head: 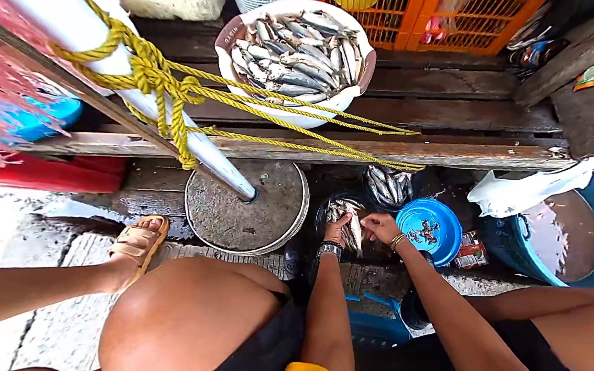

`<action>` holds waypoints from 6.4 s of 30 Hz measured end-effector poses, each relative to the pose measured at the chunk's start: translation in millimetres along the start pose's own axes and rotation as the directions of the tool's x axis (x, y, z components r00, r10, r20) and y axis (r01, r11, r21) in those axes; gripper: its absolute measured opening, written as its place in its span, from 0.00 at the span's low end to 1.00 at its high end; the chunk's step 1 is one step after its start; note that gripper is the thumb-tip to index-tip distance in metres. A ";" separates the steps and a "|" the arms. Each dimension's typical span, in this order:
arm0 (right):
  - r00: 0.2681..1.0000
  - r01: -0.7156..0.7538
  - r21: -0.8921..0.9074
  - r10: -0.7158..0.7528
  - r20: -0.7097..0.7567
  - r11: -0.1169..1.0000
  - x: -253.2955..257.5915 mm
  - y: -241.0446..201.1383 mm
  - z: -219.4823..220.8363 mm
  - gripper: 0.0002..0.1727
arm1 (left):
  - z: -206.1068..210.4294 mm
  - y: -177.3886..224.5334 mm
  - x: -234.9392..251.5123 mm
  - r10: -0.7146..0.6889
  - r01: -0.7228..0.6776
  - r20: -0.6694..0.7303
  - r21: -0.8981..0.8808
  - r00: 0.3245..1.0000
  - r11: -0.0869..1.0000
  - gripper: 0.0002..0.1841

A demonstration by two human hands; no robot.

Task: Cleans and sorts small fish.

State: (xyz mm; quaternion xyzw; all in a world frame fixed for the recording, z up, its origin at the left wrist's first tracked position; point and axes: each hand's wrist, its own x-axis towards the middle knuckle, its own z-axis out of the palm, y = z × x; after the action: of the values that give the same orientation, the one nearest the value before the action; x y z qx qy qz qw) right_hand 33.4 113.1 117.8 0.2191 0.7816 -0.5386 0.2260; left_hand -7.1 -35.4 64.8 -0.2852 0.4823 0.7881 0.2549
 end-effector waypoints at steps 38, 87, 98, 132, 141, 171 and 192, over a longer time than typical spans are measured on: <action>0.982 -0.101 0.295 0.142 -0.120 0.950 13.3 15.9 -25.9 0.07 | 27.9 3.4 -14.5 -0.025 -0.168 0.302 0.595 0.953 0.786 0.21; 0.998 0.061 0.621 -0.063 -0.018 0.781 5.8 42.1 -35.8 0.12 | -6.5 -17.8 15.9 0.028 -0.116 0.130 0.745 0.991 0.657 0.19; 0.993 0.116 -0.051 -0.116 -0.013 0.992 21.7 46.8 7.6 0.21 | -1.3 -24.8 21.0 -0.035 -0.084 0.141 0.751 0.989 0.656 0.18; 0.993 -0.005 0.052 -0.001 0.114 0.999 30.7 71.0 7.6 0.11 | 0.8 -31.3 19.7 0.004 -0.127 0.173 0.708 0.985 0.695 0.16; 1.000 -0.030 0.159 0.029 0.008 0.987 11.3 48.8 2.7 0.05 | 2.3 -25.7 11.8 -0.016 0.001 0.017 0.634 1.000 0.773 0.17; 0.934 -0.352 -0.203 0.328 -0.143 0.914 55.6 86.2 -35.3 0.23 | -17.1 -53.4 44.0 -0.103 0.124 -0.163 0.123 0.981 0.985 0.28; 0.918 -0.065 -0.311 0.179 0.353 0.948 122.7 90.5 82.1 0.31 | -42.7 -83.0 95.9 -0.181 0.389 -0.387 0.569 0.904 0.724 0.17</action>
State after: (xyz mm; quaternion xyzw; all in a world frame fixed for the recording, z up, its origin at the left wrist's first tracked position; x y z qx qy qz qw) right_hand -2.3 77.3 -47.8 0.1246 0.7791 -0.4336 0.4352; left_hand -10.1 -28.3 -68.9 -0.3716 0.7022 0.4755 0.3779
